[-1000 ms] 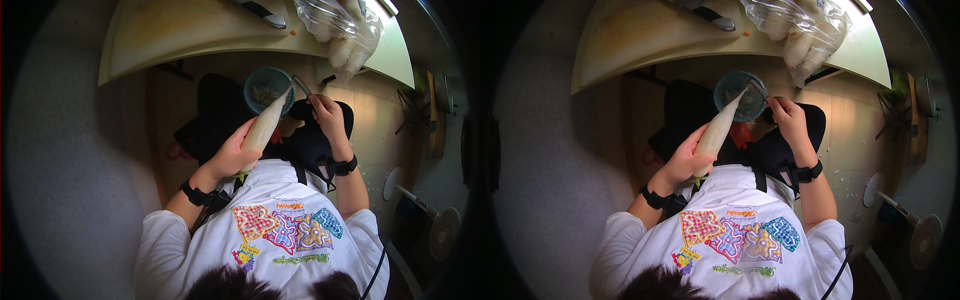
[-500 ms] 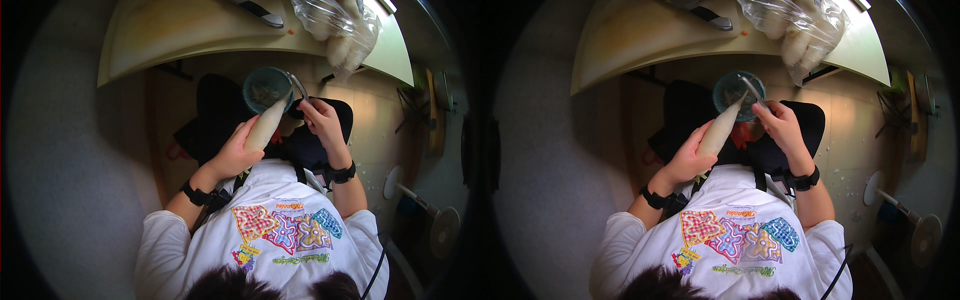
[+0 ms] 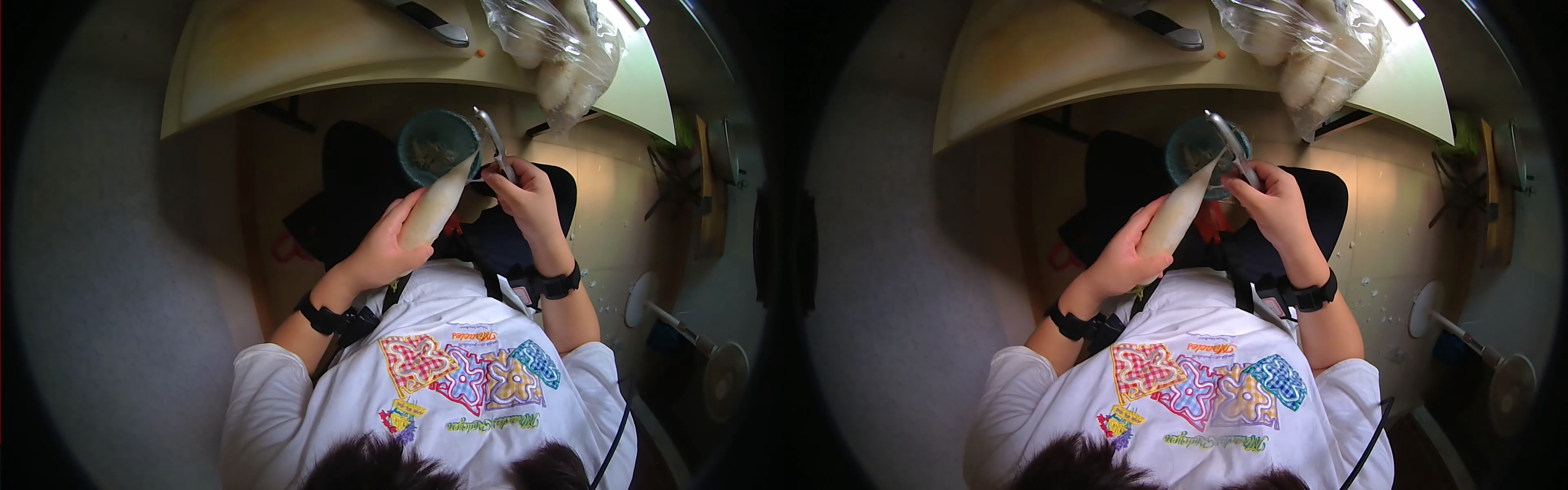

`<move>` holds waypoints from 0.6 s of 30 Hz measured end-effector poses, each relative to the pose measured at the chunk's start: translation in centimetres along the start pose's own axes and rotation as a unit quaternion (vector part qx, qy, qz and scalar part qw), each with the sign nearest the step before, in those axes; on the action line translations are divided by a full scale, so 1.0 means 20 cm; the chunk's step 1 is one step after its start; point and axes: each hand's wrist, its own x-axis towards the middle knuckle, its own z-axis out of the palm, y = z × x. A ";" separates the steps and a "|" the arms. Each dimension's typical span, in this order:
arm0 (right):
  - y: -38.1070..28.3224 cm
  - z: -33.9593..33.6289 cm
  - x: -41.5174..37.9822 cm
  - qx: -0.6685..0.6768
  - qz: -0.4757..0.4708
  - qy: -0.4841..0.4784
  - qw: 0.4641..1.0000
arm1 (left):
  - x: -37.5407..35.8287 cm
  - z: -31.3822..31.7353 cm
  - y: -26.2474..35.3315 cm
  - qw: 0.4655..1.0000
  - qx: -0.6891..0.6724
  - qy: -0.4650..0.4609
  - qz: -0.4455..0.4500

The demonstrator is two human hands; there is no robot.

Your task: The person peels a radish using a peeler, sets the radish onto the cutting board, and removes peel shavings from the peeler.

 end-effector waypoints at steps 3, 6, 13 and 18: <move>-0.01 -0.03 0.00 -0.015 -0.019 0.016 1.000 | -0.01 -0.02 0.02 0.998 -0.054 -0.014 -0.015; 0.00 -0.04 0.01 -0.053 -0.058 0.033 0.996 | -0.02 -0.04 0.06 0.974 -0.221 -0.038 -0.038; 0.02 -0.02 0.04 -0.062 -0.107 0.059 0.991 | 0.01 -0.04 0.05 0.945 -0.321 -0.066 -0.019; 0.01 -0.01 0.01 -0.089 -0.108 0.046 0.989 | 0.01 -0.04 0.07 0.952 -0.305 -0.026 -0.033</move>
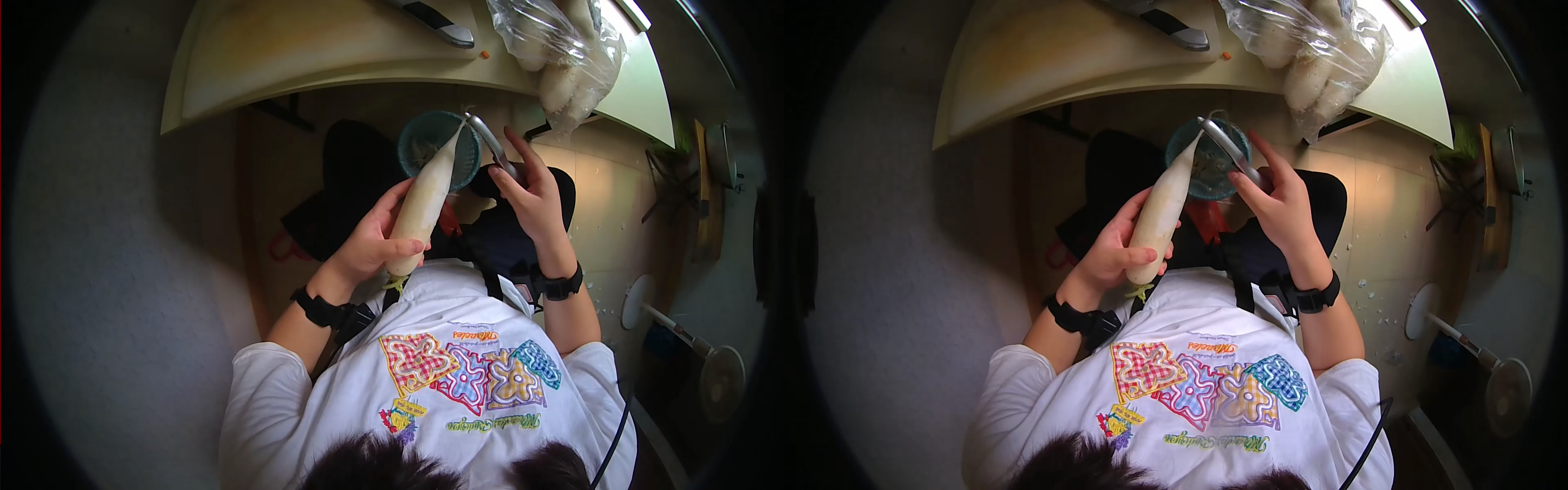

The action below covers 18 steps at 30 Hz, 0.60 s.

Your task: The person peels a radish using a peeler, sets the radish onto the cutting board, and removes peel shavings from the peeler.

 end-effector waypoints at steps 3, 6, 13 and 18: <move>-0.01 0.01 -0.03 0.029 -0.001 -0.017 0.999 | 0.00 -0.01 0.00 1.000 0.019 0.013 -0.007; -0.04 0.00 -0.08 0.059 0.004 -0.102 0.993 | 0.01 -0.02 -0.02 0.999 0.037 -0.016 -0.007; -0.15 0.03 -0.15 -0.053 -0.044 -0.284 0.956 | 0.02 0.04 -0.02 1.000 0.002 -0.007 0.005; -0.12 0.04 -0.15 -0.072 -0.042 -0.308 0.948 | 0.03 0.05 -0.01 1.000 -0.019 -0.008 0.018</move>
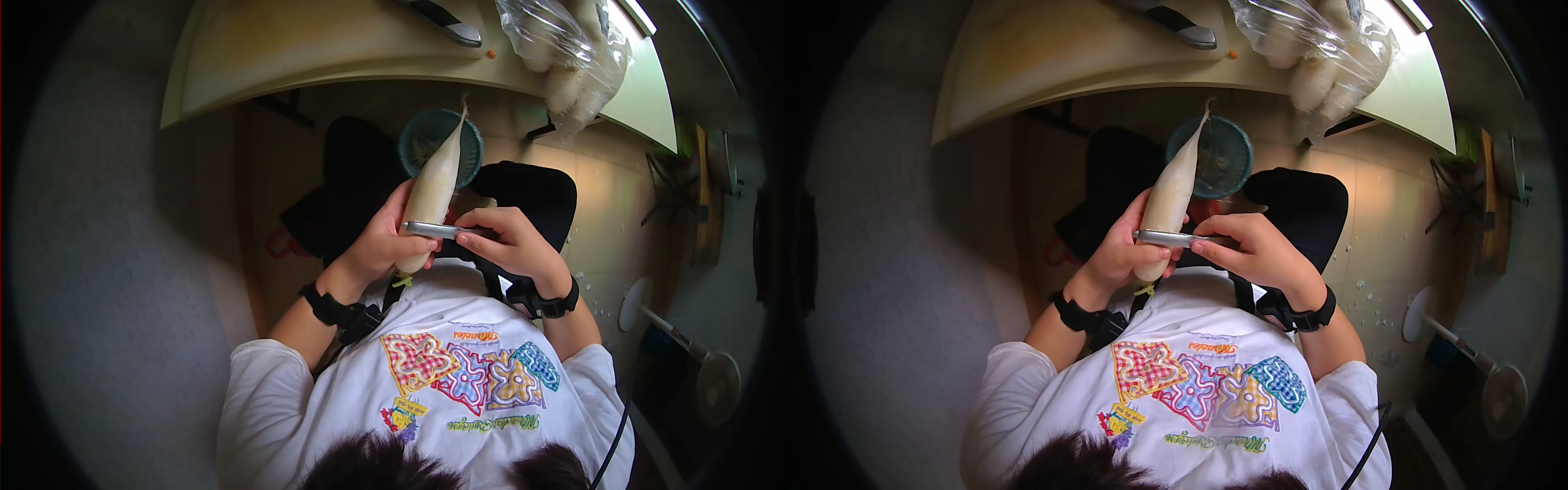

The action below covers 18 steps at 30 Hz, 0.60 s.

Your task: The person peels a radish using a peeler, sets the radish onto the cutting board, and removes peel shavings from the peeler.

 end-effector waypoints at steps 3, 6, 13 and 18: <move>0.01 0.01 0.00 0.007 -0.006 -0.003 1.000 | 0.00 -0.01 0.00 1.000 0.004 -0.008 0.003; 0.01 0.02 0.00 -0.015 -0.017 0.004 1.000 | 0.00 0.00 -0.01 1.000 0.004 -0.005 0.011; 0.04 0.04 -0.01 -0.036 -0.047 0.035 0.998 | -0.01 0.01 0.00 1.000 -0.002 0.011 0.000; 0.06 0.01 0.01 -0.023 -0.027 0.087 0.996 | -0.02 0.00 -0.03 0.999 -0.030 -0.001 -0.023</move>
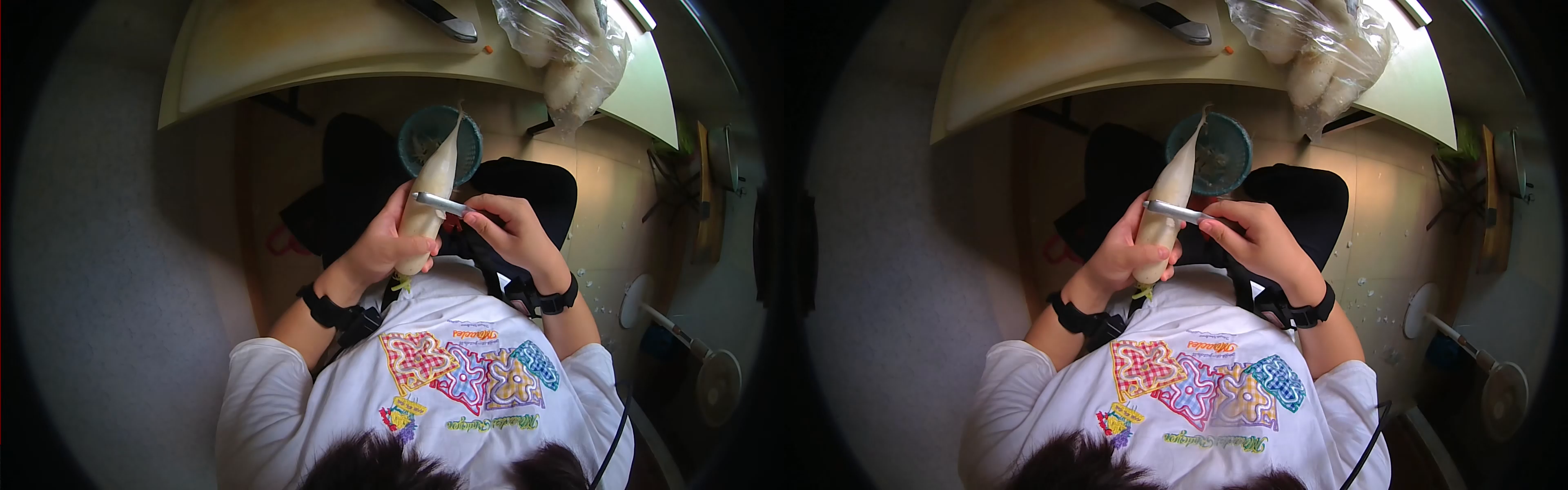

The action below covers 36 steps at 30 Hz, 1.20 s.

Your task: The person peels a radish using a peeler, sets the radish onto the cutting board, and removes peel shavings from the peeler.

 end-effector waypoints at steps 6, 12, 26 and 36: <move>0.00 -0.01 0.00 0.008 0.016 -0.012 1.000 | 0.00 0.00 0.00 1.000 -0.001 0.004 -0.007; -0.02 -0.04 0.02 -0.001 0.027 -0.008 1.000 | 0.00 0.00 0.01 1.000 0.013 0.007 -0.013; -0.03 -0.09 0.02 -0.007 0.036 0.005 0.999 | -0.01 0.00 0.00 1.000 0.025 -0.003 -0.007; -0.01 -0.09 0.04 0.017 0.095 0.062 0.993 | -0.02 0.01 0.03 0.998 0.046 -0.026 -0.027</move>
